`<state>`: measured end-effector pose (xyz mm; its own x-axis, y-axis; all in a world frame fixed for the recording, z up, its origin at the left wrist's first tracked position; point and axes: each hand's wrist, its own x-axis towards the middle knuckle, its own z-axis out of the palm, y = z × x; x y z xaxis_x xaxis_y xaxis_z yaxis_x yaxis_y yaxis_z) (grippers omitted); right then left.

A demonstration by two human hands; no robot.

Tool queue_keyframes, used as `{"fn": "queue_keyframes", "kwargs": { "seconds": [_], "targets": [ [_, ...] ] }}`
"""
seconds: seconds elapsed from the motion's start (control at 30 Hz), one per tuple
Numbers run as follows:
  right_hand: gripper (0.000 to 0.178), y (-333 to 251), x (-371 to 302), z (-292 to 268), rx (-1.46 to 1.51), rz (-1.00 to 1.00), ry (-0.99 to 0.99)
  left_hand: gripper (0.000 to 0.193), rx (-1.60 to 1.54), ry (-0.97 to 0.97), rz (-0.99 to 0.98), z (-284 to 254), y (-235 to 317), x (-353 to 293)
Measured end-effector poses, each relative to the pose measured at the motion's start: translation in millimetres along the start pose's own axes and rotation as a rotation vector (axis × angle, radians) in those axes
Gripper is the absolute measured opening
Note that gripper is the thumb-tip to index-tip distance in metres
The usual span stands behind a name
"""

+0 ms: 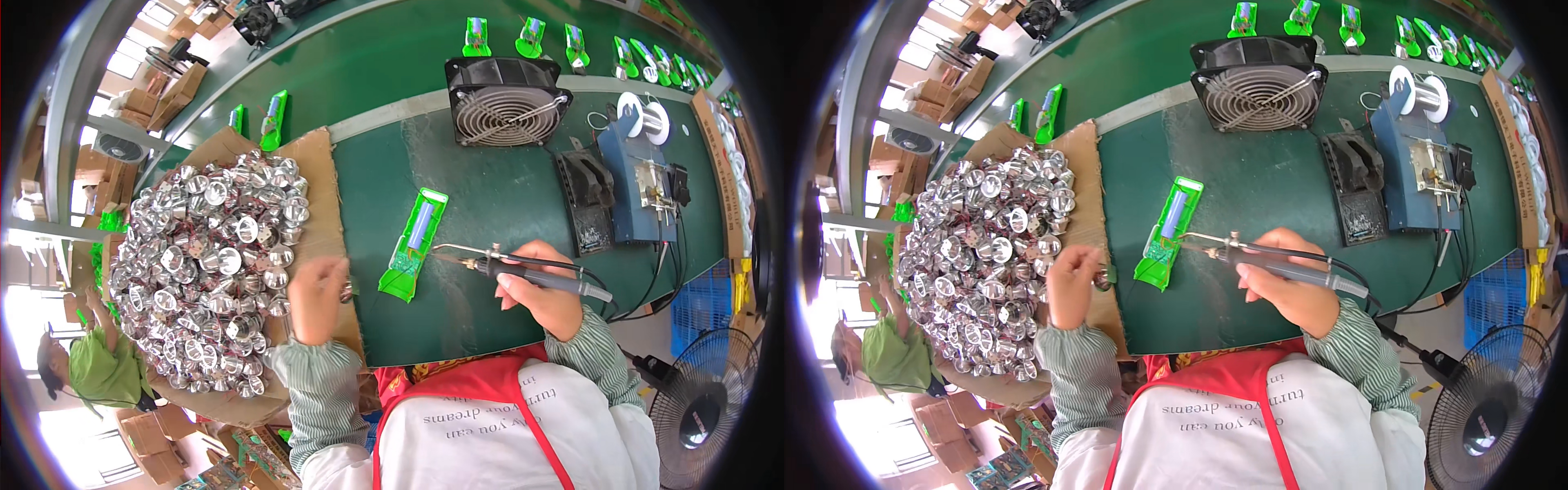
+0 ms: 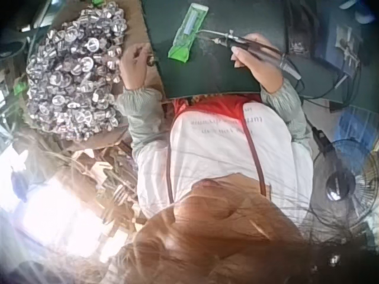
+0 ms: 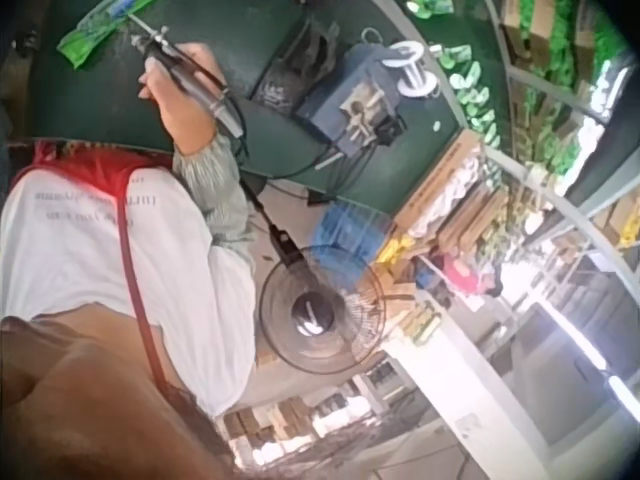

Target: The person solders wires from reflectors onto circuit boards inside flashlight casings using a soldering iron and places the assembled units onto the conveyor belt.

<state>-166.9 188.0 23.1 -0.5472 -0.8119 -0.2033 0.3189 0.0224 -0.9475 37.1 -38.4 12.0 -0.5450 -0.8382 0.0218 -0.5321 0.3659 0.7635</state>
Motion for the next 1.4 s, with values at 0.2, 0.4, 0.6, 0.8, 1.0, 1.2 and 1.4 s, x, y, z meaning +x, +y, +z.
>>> {"fn": "queue_keyframes", "kwargs": {
  "seconds": [0.2,0.4,0.6,0.8,1.0,1.2,1.4],
  "targets": [
    [0.013,2,10,12,-0.016,-0.005,-0.097,0.006,0.160,-0.108,0.326,42,19,-16],
    [0.014,10,16,16,-0.011,0.073,-0.148,0.005,0.218,-0.148,0.321,45,23,-18],
    [0.013,16,23,21,-0.017,0.090,-0.170,0.006,0.223,-0.188,0.319,43,23,-16],
    [0.012,20,26,20,-0.049,0.110,-0.174,0.007,0.217,-0.184,0.312,44,24,-15],
    [0.011,17,27,21,-0.045,0.109,-0.165,0.007,0.204,-0.181,0.303,46,23,-14],
    [0.013,10,23,18,0.011,0.062,-0.114,0.006,0.204,-0.184,0.307,46,25,-14],
    [0.014,3,19,11,-0.012,0.008,-0.077,0.006,0.206,-0.175,0.317,46,25,-15]
  ]
}}
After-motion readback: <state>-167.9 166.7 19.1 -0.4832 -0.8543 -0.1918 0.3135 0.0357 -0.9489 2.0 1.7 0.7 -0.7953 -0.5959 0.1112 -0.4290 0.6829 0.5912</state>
